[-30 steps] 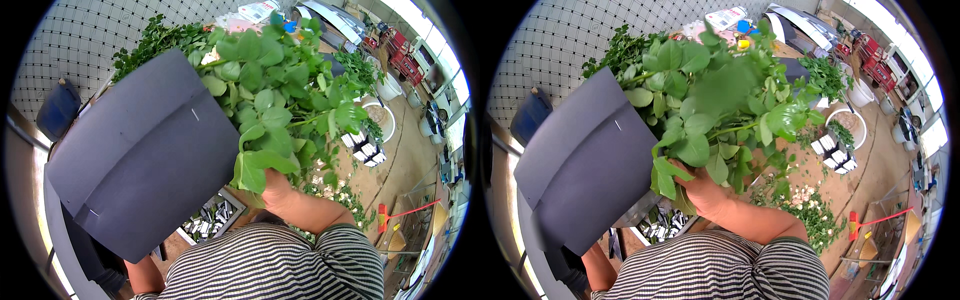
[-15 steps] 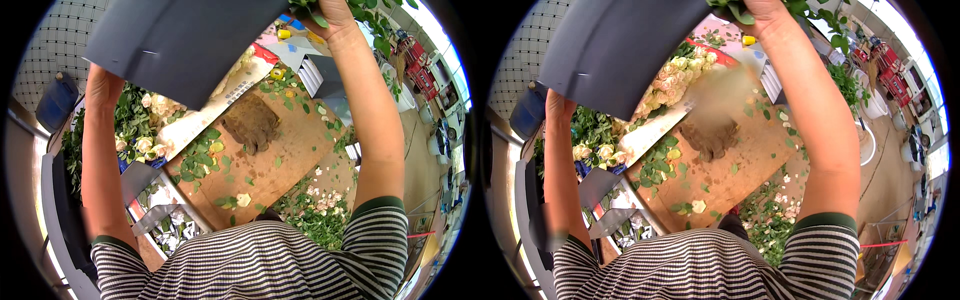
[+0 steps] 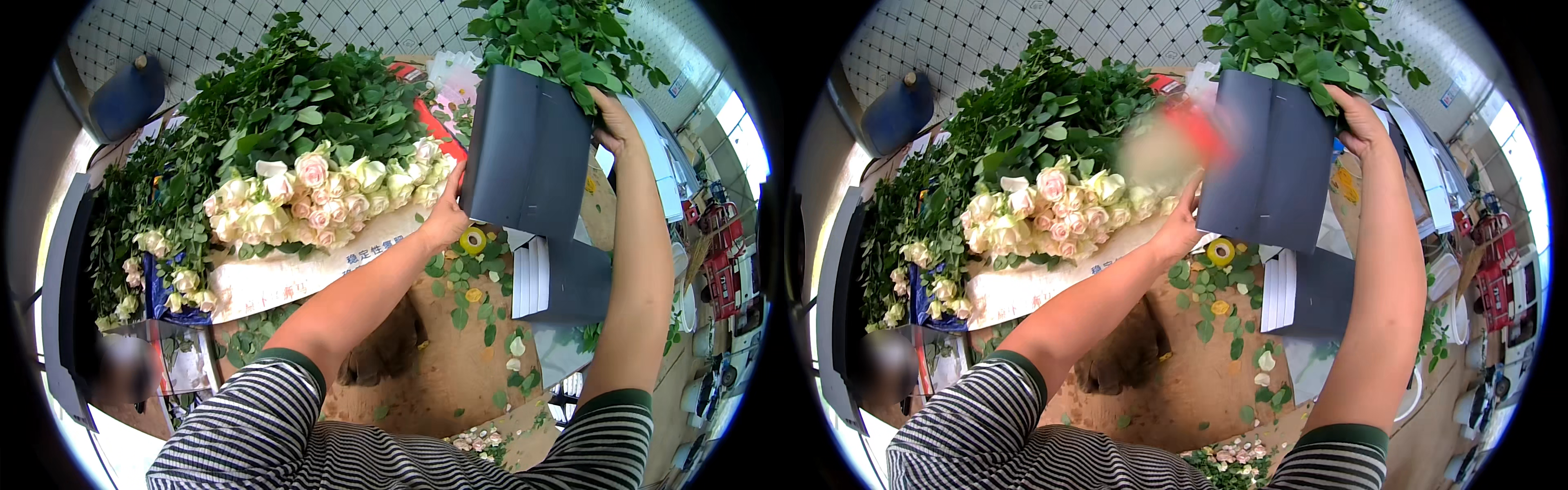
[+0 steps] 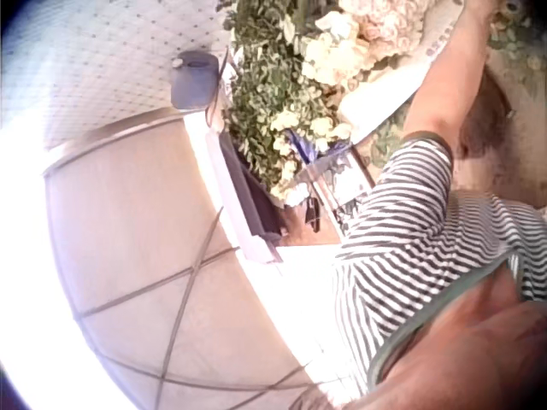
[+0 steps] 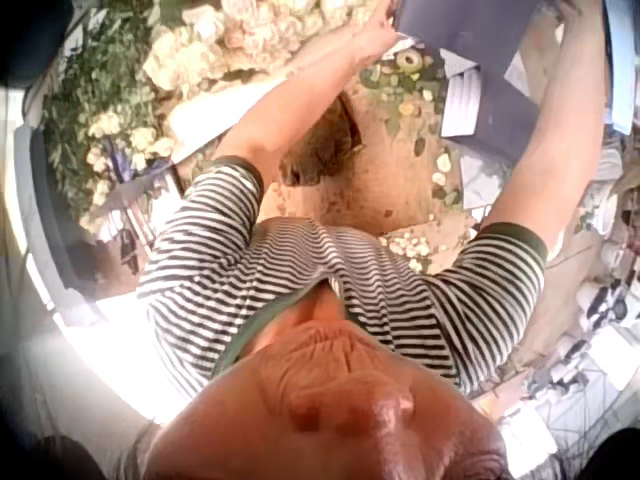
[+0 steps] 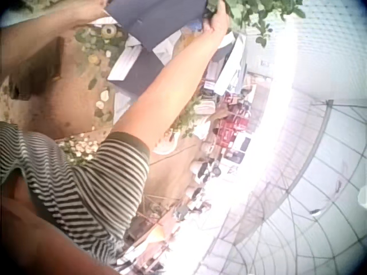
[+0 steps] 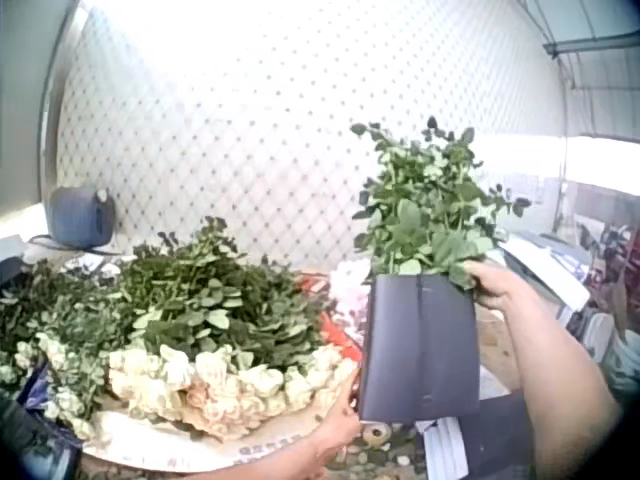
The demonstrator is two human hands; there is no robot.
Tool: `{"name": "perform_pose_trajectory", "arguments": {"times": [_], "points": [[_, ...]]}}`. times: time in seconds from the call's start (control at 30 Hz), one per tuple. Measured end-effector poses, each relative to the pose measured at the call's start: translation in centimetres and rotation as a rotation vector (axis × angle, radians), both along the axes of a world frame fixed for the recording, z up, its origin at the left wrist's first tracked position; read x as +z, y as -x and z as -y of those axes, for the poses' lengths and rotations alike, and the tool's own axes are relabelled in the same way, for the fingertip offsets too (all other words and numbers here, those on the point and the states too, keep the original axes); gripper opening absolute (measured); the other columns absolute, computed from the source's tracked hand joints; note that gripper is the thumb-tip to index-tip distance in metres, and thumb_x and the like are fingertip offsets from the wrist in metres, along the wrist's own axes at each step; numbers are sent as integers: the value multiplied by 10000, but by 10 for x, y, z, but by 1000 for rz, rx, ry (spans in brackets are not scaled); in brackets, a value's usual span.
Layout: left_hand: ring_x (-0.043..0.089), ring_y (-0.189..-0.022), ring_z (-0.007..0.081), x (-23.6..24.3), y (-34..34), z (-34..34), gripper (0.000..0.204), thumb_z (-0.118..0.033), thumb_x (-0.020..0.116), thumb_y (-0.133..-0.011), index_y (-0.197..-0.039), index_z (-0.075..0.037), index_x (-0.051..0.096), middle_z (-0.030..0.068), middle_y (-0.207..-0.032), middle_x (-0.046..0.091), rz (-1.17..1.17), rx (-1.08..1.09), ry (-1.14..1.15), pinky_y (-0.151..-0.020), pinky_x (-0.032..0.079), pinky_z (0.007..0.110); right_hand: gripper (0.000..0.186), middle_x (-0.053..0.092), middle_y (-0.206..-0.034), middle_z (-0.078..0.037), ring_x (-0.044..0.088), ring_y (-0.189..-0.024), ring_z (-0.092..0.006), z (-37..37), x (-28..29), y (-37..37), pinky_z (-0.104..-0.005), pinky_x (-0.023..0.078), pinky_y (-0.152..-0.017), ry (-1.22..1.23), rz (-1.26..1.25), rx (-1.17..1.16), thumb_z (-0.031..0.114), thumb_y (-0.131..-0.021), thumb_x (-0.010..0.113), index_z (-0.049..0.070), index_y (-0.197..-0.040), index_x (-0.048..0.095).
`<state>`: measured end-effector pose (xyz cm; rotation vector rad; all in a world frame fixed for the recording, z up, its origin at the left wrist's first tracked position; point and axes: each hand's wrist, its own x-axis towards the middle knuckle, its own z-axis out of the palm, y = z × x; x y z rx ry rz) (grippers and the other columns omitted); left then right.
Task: The person arranges white roses and green foliage into a black and white paper wrap on a work table. They repeatedly pick up flowers, place them into the wrap, adjust positioning, and staple the paper to secure the arrangement.
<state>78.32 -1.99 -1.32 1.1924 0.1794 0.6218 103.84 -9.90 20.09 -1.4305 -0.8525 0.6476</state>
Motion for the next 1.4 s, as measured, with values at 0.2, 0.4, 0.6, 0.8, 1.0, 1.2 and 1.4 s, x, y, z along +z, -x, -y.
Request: {"name": "perform_pose_trajectory", "arguments": {"times": [0.2, 0.4, 0.6, 0.8, 1.0, 1.2, 1.4], "points": [[500, -1016, 187, -34, -122, -43, 814, -95, 611, -915, -1514, -163, 64, 116, -1289, 453, -145, 33, 333, -895, 466, 308, 967, 510, -1330, -236, 508, -1227, -322, -77, -109, -60, -385, 404, -1017, 281, 755, -360, 560, -707, 758, -55, -1373, 421], [569, -1041, 244, -46, -79, -26, 756, -222, 590, -925, -1513, -67, 140, 199, -1334, 464, -401, -116, 57, -853, 488, 370, 718, 450, -1435, -134, 402, -1328, -314, -107, -226, -15, -455, 349, -1063, 639, 1246, -283, 608, -825, 589, 103, -1333, 537], [589, -947, 274, 96, 117, 18, 834, -153, 649, -854, -1483, 17, 129, 215, -1270, 415, -58, -133, -405, -840, 492, 348, 564, 483, -1381, -185, 455, -1264, -366, -101, -224, -14, -446, 361, -1047, 502, 1393, -204, 385, -916, 587, 55, -1361, 478], [598, -900, 129, 143, 396, 18, 526, -177, 674, -895, -1337, -17, 437, 71, -1068, 572, -179, 601, -561, -765, 509, 273, 605, 487, -1347, -162, 548, -1105, -287, -97, -188, 231, -375, 432, -967, 288, 735, 581, 192, -868, 649, 51, -1408, 416], [616, -820, 198, 97, 698, 5, 270, -170, 708, -819, -1043, -42, 629, 77, -904, 607, -1175, 1522, -762, -738, 499, 318, 632, 487, -1335, -165, 569, -1029, -306, -59, -172, 292, -353, 489, -879, 357, 950, 440, 136, -815, 681, 39, -1386, 427], [522, -1120, 325, 44, 894, -29, 469, -273, 743, -746, -1144, -88, 579, 101, -1152, 538, -2064, 1489, -878, -884, 490, 419, 622, 490, -1339, -144, 568, -1009, -252, -34, -151, 366, -352, 496, -859, 427, 864, 516, 131, -817, 679, 40, -1382, 436], [565, -1074, 328, 40, 977, -85, 428, -212, 698, -720, -1115, -105, 571, 115, -1096, 588, -1981, 1137, -698, -838, 507, 430, 627, 508, -1329, -122, 581, -1000, -197, -40, -132, 512, -327, 509, -823, 445, 691, 616, 142, -828, 682, 49, -1396, 434]]}}
